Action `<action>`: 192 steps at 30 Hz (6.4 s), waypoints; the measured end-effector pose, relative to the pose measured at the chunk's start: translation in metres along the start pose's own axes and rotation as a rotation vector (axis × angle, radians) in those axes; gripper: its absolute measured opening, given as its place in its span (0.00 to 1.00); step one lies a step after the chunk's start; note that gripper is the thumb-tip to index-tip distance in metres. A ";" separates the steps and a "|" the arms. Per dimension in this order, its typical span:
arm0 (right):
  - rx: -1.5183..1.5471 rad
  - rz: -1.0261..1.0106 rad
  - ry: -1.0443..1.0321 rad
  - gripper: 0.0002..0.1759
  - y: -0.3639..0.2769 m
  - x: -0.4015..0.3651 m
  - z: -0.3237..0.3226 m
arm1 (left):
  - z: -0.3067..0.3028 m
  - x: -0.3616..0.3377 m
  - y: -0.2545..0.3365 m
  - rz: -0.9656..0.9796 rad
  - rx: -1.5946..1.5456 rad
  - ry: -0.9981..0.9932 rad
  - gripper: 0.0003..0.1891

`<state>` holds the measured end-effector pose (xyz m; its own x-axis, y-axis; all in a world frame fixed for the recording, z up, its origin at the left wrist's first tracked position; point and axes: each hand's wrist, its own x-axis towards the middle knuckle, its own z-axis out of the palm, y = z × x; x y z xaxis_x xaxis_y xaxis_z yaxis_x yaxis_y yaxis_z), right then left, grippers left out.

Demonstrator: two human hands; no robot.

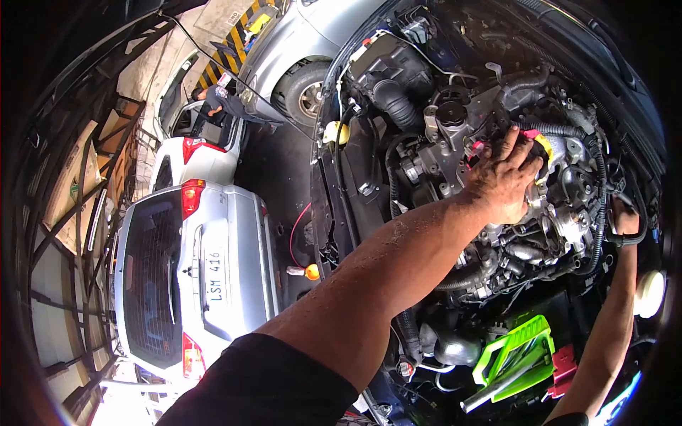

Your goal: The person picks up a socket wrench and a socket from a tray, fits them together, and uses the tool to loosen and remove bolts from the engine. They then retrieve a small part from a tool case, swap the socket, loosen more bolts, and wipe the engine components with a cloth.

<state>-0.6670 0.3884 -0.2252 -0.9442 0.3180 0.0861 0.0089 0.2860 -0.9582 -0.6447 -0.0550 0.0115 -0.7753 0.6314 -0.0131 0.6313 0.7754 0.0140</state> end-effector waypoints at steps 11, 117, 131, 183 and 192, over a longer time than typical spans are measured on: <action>-0.194 -0.098 -0.058 0.15 0.001 0.003 0.014 | -0.005 0.000 0.005 -0.025 -0.084 0.052 0.40; 0.142 0.089 -0.141 0.12 -0.132 -0.042 0.017 | 0.005 0.008 0.010 0.063 0.013 0.150 0.41; 0.547 0.374 -0.294 0.12 -0.144 -0.046 0.018 | -0.004 0.007 0.008 -0.024 0.021 0.046 0.42; -0.357 -0.339 -0.021 0.06 -0.045 -0.009 -0.003 | -0.005 -0.004 -0.001 0.012 -0.055 0.054 0.42; 0.176 0.088 -0.190 0.14 -0.052 -0.012 0.003 | -0.001 -0.005 0.000 0.014 -0.031 0.098 0.41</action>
<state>-0.6569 0.3673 -0.1767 -0.9873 0.1548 -0.0361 0.0516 0.0978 -0.9939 -0.6409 -0.0577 0.0130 -0.7658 0.6374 0.0854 0.6420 0.7654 0.0443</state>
